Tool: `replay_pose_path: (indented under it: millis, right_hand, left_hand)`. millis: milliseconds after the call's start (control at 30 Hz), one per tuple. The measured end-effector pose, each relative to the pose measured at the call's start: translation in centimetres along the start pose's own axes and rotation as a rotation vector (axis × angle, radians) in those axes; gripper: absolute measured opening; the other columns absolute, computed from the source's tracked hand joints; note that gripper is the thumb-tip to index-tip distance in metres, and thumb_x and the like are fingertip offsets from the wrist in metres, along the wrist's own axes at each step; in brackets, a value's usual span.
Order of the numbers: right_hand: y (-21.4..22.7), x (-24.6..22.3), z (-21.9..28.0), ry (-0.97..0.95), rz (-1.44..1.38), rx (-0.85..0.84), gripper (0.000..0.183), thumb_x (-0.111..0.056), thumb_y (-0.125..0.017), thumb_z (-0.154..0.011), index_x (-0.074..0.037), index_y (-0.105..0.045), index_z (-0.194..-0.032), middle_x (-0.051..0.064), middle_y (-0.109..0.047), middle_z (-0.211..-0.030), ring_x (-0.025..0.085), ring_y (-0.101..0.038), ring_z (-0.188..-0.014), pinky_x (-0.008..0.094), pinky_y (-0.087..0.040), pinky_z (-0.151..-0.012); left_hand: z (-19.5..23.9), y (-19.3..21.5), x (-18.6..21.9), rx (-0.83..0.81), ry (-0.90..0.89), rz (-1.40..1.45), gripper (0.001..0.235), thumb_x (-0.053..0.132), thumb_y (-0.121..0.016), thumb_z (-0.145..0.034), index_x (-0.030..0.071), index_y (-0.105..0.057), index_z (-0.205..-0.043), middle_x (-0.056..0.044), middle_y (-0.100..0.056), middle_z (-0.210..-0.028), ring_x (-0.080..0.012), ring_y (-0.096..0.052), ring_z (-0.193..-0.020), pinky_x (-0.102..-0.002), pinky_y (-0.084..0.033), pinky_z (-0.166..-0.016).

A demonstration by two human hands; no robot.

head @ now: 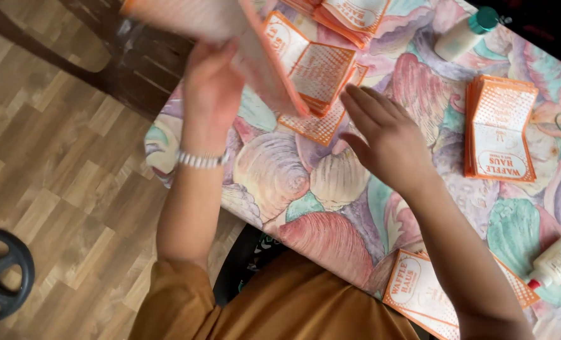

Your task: Folding paper sleeves and applying glue to assemble them into bags.

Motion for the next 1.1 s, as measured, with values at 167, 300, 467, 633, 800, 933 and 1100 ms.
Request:
replay_pose_path:
  millis: [167, 300, 467, 633, 800, 933, 1100]
  right_hand:
    - [-8.9, 3.4, -2.9, 0.243, 0.362, -0.223, 0.043, -0.002, -0.056, -0.094, -0.004, -0.064, -0.136, 0.011, -0.067, -0.138, 0.03, -0.062, -0.131, 0.044, -0.048, -0.113]
    - [-8.2, 2.5, -3.5, 0.347, 0.437, -0.147, 0.024, -0.006, -0.068, -0.087, -0.01, -0.073, -0.11, 0.004, -0.075, -0.109, 0.021, -0.071, -0.101, 0.032, -0.057, -0.089]
    - [-7.0, 2.8, -2.8, 0.419, 0.337, -0.036, 0.008, -0.003, -0.075, -0.096, -0.007, -0.076, -0.103, 0.008, -0.078, -0.107, 0.024, -0.073, -0.099, 0.035, -0.056, -0.091]
    - [-6.3, 4.2, -2.6, 0.308, 0.22, -0.035, 0.014, 0.0, -0.075, -0.095, -0.012, -0.08, -0.099, 0.006, -0.08, -0.107, 0.025, -0.076, -0.1, 0.038, -0.062, -0.087]
    - [-5.2, 4.8, -2.2, 0.265, 0.247, -0.053, 0.021, 0.006, -0.077, -0.089, -0.013, -0.081, -0.098, 0.005, -0.079, -0.108, 0.025, -0.075, -0.103, 0.038, -0.061, -0.082]
    - [-3.1, 4.0, -1.4, 0.239, 0.286, -0.014, 0.003, -0.006, -0.075, -0.103, -0.007, -0.076, -0.1, 0.006, -0.076, -0.111, 0.026, -0.073, -0.104, 0.037, -0.059, -0.087]
    - [-1.2, 3.9, 0.4, 0.22, 0.279, 0.067, 0.011, -0.01, -0.076, -0.107, -0.001, -0.072, -0.102, 0.012, -0.076, -0.112, 0.03, -0.074, -0.109, 0.04, -0.059, -0.094]
  left_hand:
    - [-8.3, 3.8, -6.5, -0.128, 0.03, -0.179, 0.028, -0.004, -0.075, -0.086, -0.006, -0.071, -0.114, -0.022, -0.074, -0.116, -0.0322, -0.072, -0.105, -0.042, -0.056, -0.099]
    - [-8.7, 4.5, -6.5, 0.037, 0.195, -0.387, 0.03, 0.005, -0.077, -0.083, -0.002, -0.072, -0.112, -0.017, -0.078, -0.105, -0.0309, -0.077, -0.091, -0.043, -0.066, -0.077]
    - [-8.8, 5.7, -5.9, 0.068, 0.102, -0.308, 0.023, 0.004, -0.078, -0.084, -0.001, -0.071, -0.106, -0.017, -0.078, -0.104, -0.0292, -0.076, -0.094, -0.042, -0.063, -0.084]
    - [-8.4, 7.3, -6.4, 0.124, 0.098, -0.316, 0.024, 0.005, -0.078, -0.083, -0.001, -0.07, -0.105, -0.018, -0.078, -0.101, -0.0312, -0.077, -0.089, -0.044, -0.065, -0.075]
    - [-8.3, 8.3, -6.3, 0.18, 0.097, -0.311, 0.021, 0.01, -0.078, -0.082, 0.003, -0.067, -0.098, -0.015, -0.076, -0.095, -0.0298, -0.075, -0.086, -0.046, -0.063, -0.071]
    - [-8.3, 8.6, -6.6, 0.231, 0.106, -0.345, 0.019, 0.006, -0.076, -0.081, 0.002, -0.067, -0.097, -0.016, -0.077, -0.095, -0.0298, -0.075, -0.085, -0.045, -0.064, -0.07]
    - [-8.6, 8.7, -6.6, 0.221, 0.052, -0.32, 0.019, 0.002, -0.076, -0.08, 0.001, -0.068, -0.097, -0.016, -0.077, -0.094, -0.0273, -0.074, -0.084, -0.043, -0.063, -0.073]
Point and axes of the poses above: each hand's wrist, its own z-axis away from the middle knuckle, its own y-axis out of the back of the hand, x = y × z, the point moved 7 cm from there along -z, towards the middle knuckle
